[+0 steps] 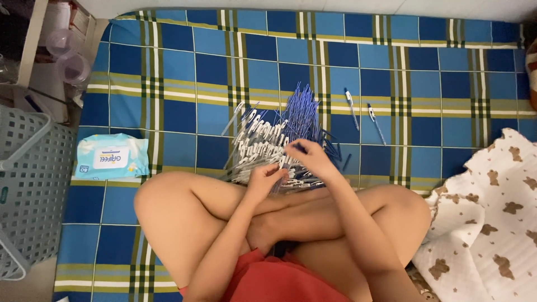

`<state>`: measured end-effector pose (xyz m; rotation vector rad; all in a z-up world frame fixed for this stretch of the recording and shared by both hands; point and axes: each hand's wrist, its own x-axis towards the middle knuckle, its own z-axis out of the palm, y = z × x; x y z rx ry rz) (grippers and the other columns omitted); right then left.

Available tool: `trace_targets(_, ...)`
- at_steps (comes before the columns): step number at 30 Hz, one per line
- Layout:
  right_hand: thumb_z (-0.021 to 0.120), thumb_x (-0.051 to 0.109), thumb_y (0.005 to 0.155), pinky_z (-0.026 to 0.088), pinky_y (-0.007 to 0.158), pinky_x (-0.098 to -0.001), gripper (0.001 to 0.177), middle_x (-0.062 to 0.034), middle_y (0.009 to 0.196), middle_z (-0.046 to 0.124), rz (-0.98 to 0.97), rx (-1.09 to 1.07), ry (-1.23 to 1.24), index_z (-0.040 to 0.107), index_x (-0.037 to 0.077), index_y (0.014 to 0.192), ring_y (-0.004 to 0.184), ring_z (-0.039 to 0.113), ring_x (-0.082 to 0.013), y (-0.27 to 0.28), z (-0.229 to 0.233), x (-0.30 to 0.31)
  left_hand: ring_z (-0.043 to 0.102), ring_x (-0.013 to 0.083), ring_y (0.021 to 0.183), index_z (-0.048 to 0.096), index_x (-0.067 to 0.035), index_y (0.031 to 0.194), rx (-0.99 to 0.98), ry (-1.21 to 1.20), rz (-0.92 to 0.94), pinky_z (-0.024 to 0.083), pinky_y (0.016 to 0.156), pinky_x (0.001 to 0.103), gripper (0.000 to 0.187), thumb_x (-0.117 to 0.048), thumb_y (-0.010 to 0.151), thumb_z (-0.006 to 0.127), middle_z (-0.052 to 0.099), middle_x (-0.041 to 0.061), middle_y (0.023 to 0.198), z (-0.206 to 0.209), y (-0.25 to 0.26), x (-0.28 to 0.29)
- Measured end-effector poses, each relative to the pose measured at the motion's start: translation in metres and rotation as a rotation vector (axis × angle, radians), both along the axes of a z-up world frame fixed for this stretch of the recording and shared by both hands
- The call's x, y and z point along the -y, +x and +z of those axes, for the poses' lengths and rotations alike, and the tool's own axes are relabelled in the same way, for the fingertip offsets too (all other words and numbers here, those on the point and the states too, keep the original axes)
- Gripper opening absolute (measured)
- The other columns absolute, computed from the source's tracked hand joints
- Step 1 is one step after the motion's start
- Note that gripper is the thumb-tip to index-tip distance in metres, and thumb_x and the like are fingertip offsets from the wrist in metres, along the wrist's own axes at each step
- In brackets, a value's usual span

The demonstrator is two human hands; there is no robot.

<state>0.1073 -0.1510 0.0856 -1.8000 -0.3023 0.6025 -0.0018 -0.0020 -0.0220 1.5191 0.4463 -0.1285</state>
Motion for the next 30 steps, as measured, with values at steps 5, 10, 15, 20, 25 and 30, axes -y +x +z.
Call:
trace_targets(5,0.082,0.020,0.088,0.049,0.061,-0.0304,0.013,-0.0081,0.066,0.067,0.003,0.095,-0.097,0.082,0.010,0.096,0.064,0.059,-0.0169,-0.007,0.011,0.000,0.066,0.0062,0.082,0.083,-0.014,0.102,0.012,-0.005,-0.019,0.054,0.076,0.025,0.016,-0.023,0.089,0.080,0.080,0.003,0.084,0.030,-0.003,-0.001)
trace_targets(10,0.077,0.022,0.092,0.051,0.072,-0.0323,0.011,-0.0092,0.080,0.074,-0.046,0.125,-0.145,0.080,0.014,0.100,0.076,0.063,-0.0182,-0.003,0.005,0.002,0.066,0.0067,0.079,0.082,-0.013,0.103,0.013,-0.014,-0.027,0.054,0.074,0.025,0.018,-0.023,0.089,0.081,0.080,0.005,0.084,0.021,-0.003,-0.001)
trace_targets(15,0.070,0.038,0.106,0.045,0.059,-0.0301,0.026,-0.0059,0.066,0.061,-0.166,0.098,-0.083,0.071,0.012,0.101,0.059,0.050,-0.0137,0.014,-0.012,0.012,0.070,0.0083,0.079,0.082,-0.012,0.104,0.020,0.010,-0.043,0.056,0.075,0.027,0.020,-0.023,0.087,0.082,0.080,0.005,0.083,0.030,-0.003,0.003)
trace_targets(20,0.061,0.025,0.109,0.031,0.053,-0.0263,0.023,0.0022,0.056,0.036,-0.086,-0.080,0.135,0.062,0.008,0.094,0.052,0.030,-0.0071,0.011,0.021,0.011,0.069,0.0089,0.079,0.082,-0.013,0.103,0.015,0.027,-0.034,0.055,0.076,0.027,0.018,-0.023,0.088,0.081,0.080,0.005,0.083,0.031,-0.001,0.006)
trace_targets(25,0.059,0.021,0.108,0.032,0.057,-0.0273,0.026,0.0017,0.062,0.040,0.084,-0.139,0.055,0.058,0.006,0.087,0.056,0.036,-0.0085,0.014,0.045,0.021,0.069,0.0134,0.078,0.081,-0.008,0.104,-0.011,0.058,0.026,0.055,0.077,0.032,0.024,-0.025,0.088,0.081,0.079,0.007,0.083,0.015,0.000,0.001)
trace_targets(30,0.062,0.044,0.098,0.056,0.091,-0.0553,0.039,-0.0166,0.105,0.078,0.439,0.116,-0.934,0.072,0.014,0.120,0.104,0.073,-0.0406,0.029,-0.025,0.045,0.069,0.0157,0.077,0.081,-0.007,0.100,-0.088,0.070,0.065,0.056,0.074,0.034,0.035,-0.038,0.083,0.087,0.078,0.011,0.084,0.075,0.030,0.012)
